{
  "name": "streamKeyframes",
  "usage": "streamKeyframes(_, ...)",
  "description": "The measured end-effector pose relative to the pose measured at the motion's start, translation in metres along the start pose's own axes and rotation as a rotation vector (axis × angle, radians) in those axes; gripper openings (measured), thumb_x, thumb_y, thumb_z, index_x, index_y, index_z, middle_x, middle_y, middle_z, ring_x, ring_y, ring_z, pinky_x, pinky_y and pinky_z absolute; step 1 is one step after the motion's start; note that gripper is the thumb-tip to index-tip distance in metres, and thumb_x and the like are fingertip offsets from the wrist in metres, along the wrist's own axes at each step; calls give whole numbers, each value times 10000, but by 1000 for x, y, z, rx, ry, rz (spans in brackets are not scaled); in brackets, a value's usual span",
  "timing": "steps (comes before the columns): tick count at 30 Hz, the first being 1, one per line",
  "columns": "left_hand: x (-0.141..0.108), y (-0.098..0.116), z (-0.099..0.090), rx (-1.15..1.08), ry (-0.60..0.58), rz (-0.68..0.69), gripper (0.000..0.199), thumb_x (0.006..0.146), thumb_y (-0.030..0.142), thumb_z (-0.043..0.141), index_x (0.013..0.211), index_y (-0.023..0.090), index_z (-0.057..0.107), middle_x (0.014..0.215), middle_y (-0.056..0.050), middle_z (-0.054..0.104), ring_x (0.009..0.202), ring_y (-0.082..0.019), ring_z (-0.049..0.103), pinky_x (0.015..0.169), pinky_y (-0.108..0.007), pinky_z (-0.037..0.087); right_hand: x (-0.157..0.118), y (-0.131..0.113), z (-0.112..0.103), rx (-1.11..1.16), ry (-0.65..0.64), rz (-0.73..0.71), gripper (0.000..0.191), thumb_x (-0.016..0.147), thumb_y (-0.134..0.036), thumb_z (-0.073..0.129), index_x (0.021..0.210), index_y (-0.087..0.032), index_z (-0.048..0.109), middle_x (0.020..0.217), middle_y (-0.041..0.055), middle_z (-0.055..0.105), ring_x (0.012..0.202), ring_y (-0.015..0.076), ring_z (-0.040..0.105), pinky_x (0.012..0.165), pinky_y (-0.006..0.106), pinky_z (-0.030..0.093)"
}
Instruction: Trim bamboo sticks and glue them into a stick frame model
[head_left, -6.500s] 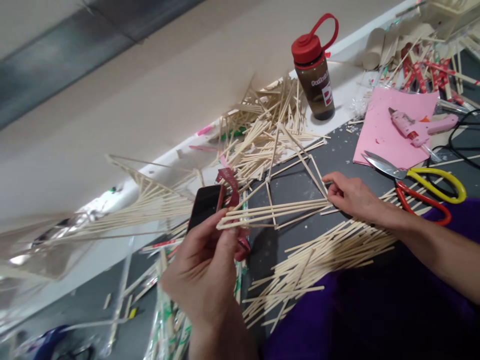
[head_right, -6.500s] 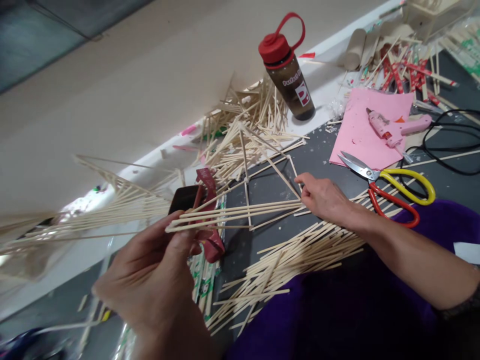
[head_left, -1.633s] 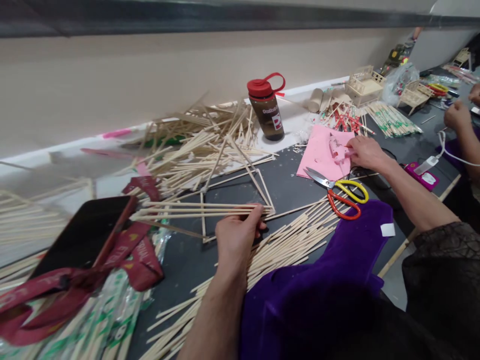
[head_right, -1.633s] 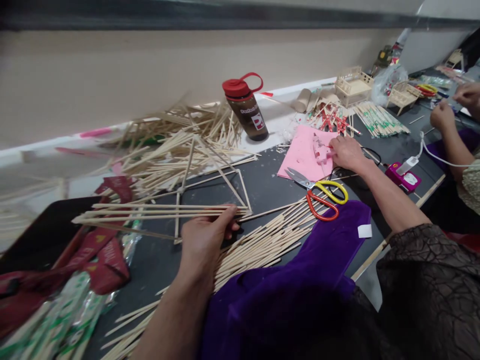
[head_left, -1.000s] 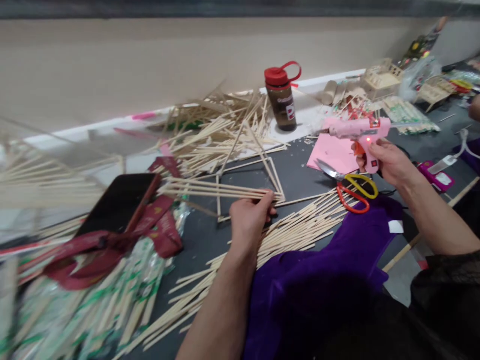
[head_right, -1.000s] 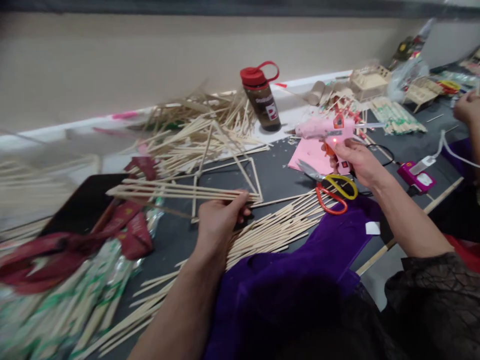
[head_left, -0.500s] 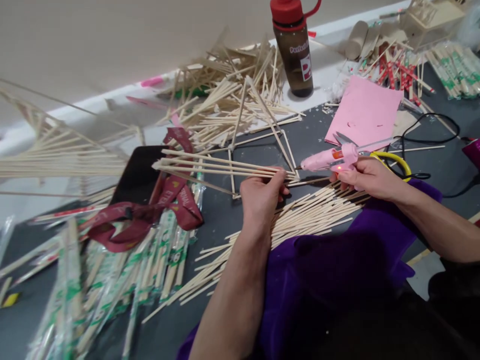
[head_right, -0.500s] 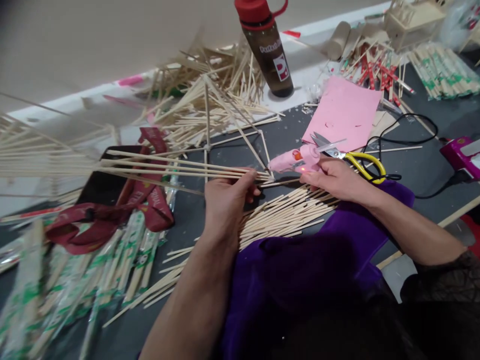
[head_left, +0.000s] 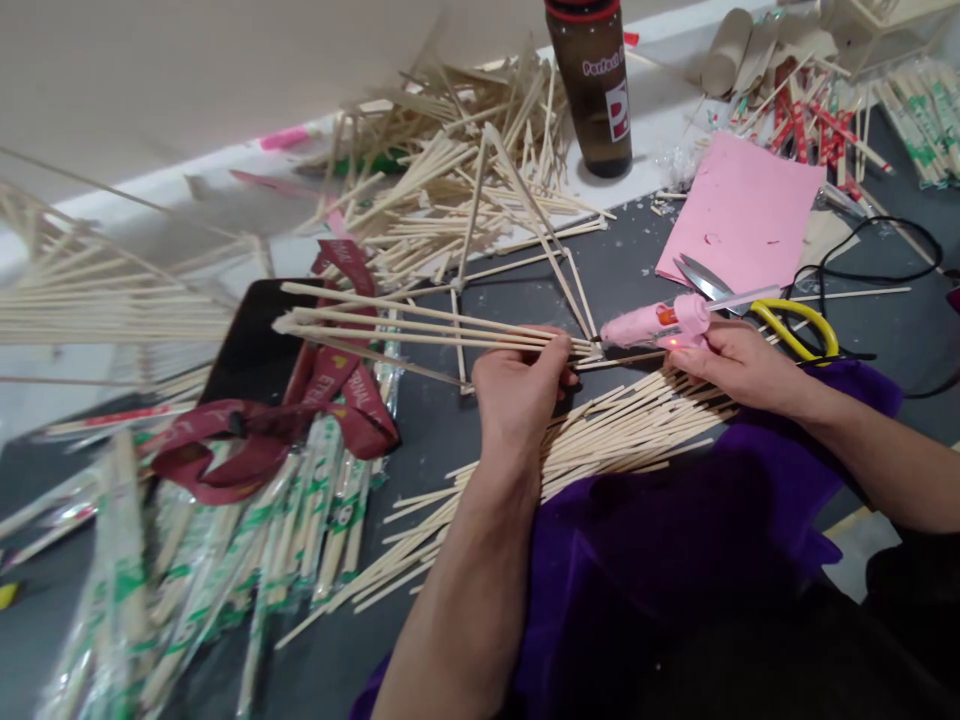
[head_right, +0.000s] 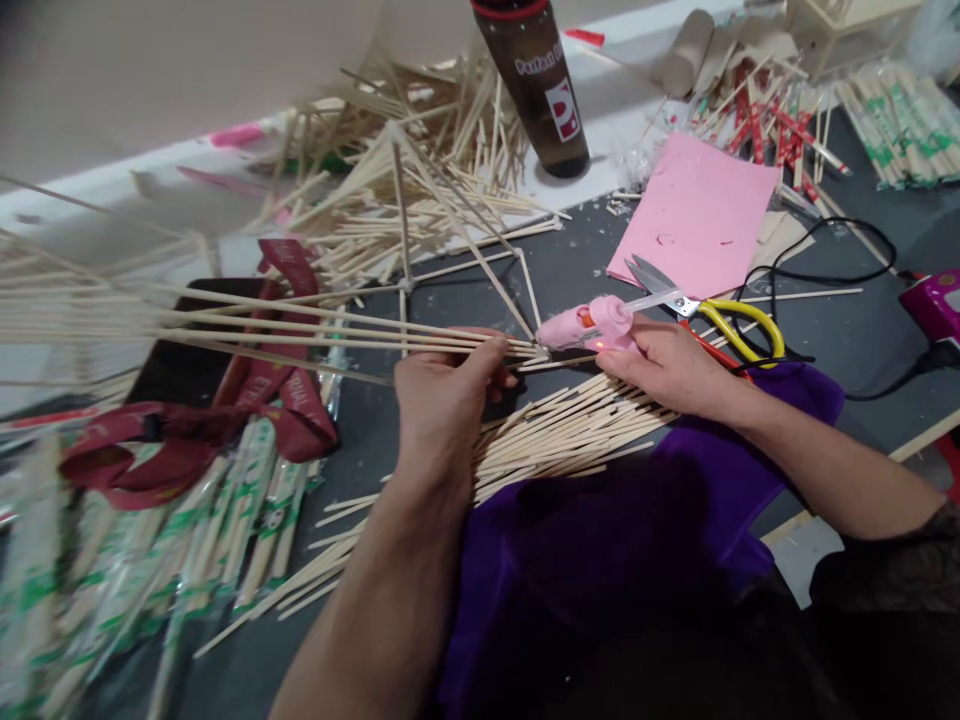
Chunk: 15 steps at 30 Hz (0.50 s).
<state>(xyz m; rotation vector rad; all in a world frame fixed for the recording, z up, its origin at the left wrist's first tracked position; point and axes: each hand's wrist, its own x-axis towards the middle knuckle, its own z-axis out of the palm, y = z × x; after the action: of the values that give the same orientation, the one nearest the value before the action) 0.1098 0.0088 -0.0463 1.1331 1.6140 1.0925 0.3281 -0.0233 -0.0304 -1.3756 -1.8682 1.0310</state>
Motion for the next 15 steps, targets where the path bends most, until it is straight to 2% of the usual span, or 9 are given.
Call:
streamKeyframes(5, -1, 2, 1, 6, 24, -6, 176, 664, 297, 659, 733, 136, 674, 468, 31, 581, 411, -109, 559, 368, -168, 377, 1, 2, 2, -54, 10, -40, 316, 915, -406, 477, 752, -168, 607, 788, 41, 595, 726, 157, 536, 694, 296, 399)
streamKeyframes(15, 2, -3, 1, -9, 12, 13, 195, 676, 317, 649, 759, 143, 682, 458, 31, 578, 406, -115, 570, 358, -166, 374, 1, 2, 4, -126, 33, -18, 352, 905, -433, 480, 635, -207, 479, 715, 23, 550, 649, 141, 487, 624, 295, 377)
